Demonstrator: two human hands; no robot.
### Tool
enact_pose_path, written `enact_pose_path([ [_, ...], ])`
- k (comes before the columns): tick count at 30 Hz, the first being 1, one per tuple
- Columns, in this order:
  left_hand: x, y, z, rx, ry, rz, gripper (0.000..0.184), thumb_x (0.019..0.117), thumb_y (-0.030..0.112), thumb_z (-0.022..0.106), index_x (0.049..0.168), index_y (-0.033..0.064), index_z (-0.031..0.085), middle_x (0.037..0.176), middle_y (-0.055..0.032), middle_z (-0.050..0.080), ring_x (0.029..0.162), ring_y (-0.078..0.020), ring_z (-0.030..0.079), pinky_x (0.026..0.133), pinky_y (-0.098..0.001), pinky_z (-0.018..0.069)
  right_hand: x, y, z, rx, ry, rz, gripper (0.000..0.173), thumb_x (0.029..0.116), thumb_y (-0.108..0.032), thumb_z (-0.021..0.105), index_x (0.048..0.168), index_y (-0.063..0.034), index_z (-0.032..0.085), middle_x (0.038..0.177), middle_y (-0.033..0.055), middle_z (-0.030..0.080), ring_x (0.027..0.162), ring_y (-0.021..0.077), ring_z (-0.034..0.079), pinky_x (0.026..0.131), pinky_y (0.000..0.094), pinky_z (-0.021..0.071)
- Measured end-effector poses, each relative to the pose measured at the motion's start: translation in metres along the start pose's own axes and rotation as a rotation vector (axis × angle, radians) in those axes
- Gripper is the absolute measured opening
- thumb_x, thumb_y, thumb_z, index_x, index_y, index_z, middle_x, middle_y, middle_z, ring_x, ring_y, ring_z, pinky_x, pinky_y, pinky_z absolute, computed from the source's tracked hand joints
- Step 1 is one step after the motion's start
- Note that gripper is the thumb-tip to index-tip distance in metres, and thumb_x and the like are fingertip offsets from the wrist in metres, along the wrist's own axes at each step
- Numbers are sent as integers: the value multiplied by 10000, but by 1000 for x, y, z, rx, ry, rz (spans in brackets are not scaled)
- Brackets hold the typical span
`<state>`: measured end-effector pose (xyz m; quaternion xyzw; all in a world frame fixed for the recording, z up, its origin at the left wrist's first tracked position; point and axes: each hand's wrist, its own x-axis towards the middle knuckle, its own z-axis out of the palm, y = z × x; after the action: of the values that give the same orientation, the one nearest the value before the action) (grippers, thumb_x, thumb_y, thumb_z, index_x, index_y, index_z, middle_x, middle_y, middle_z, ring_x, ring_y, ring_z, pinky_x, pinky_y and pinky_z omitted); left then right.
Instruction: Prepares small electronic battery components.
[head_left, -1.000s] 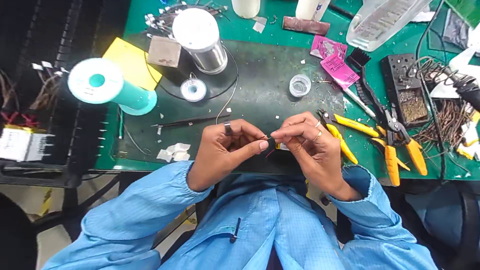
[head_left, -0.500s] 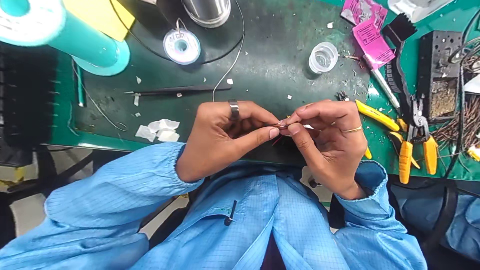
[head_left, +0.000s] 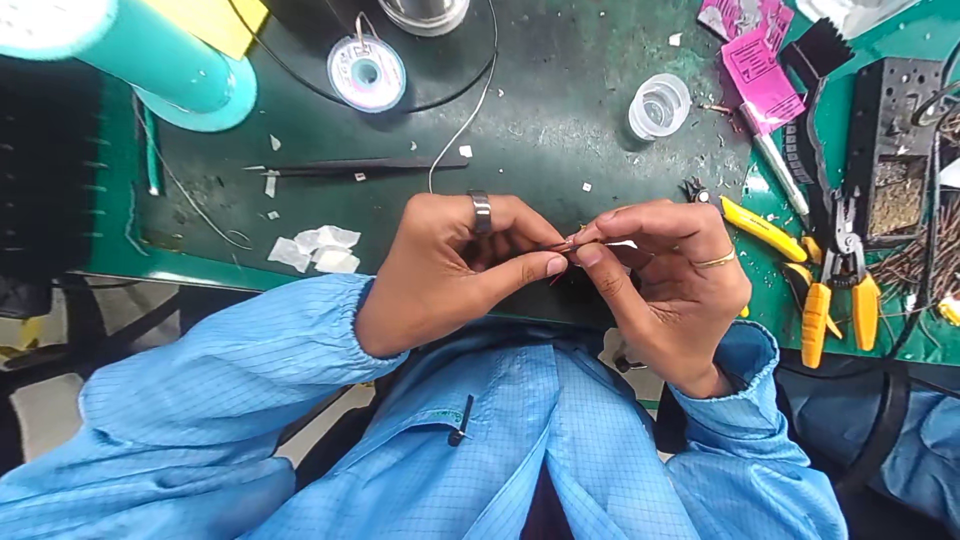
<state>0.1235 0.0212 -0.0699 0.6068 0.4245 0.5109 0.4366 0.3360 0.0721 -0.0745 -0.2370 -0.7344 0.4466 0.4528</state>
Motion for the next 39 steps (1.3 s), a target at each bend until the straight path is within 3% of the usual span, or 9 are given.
enact_pose_path([
  [10, 0, 1, -1, 35, -2, 12, 161, 863, 18, 792, 1004, -23, 725, 858, -23, 748, 704, -57, 694, 623, -196, 604, -1, 1, 0, 42, -9, -42, 292, 857, 125, 736, 1104, 51, 598, 1057, 147, 730, 965, 232, 750, 829, 371, 669],
  [14, 2, -1, -2, -7, -11, 47, 264, 832, -17, 808, 1060, -26, 676, 934, -54, 755, 773, -109, 728, 702, -245, 638, -1, 0, 0, 49, 4, -29, 336, 841, 129, 750, 1126, 54, 590, 1042, 136, 737, 927, 211, 756, 819, 362, 671],
  [20, 3, -2, -3, 12, -37, 87, 423, 813, -78, 731, 1207, -44, 581, 1036, -72, 722, 873, -142, 726, 780, -284, 641, -1, 0, -1, 49, 43, -34, 315, 860, 121, 727, 1134, 50, 590, 1046, 121, 731, 940, 190, 744, 833, 346, 660],
  [26, 2, 0, -2, -19, -12, 79, 495, 812, -69, 780, 1235, -2, 531, 991, -63, 733, 827, -154, 739, 723, -277, 649, -2, 0, 0, 46, 2, -21, 290, 866, 121, 717, 1123, 72, 592, 1044, 130, 726, 928, 181, 742, 827, 340, 659],
  [33, 2, 0, -1, -45, 27, 85, 462, 808, -74, 802, 1203, 9, 576, 970, -61, 743, 819, -167, 745, 736, -297, 657, -2, -1, -1, 73, -9, -5, 315, 834, 114, 772, 1116, 92, 634, 1024, 138, 754, 897, 192, 762, 808, 341, 671],
  [39, 1, -1, -2, -65, 32, 57, 363, 833, -46, 793, 1158, -8, 636, 948, -59, 754, 795, -153, 743, 736, -290, 653, -3, -1, -2, 75, 3, 2, 372, 853, 103, 767, 1206, 120, 651, 1049, 147, 774, 917, 206, 774, 824, 349, 673],
])
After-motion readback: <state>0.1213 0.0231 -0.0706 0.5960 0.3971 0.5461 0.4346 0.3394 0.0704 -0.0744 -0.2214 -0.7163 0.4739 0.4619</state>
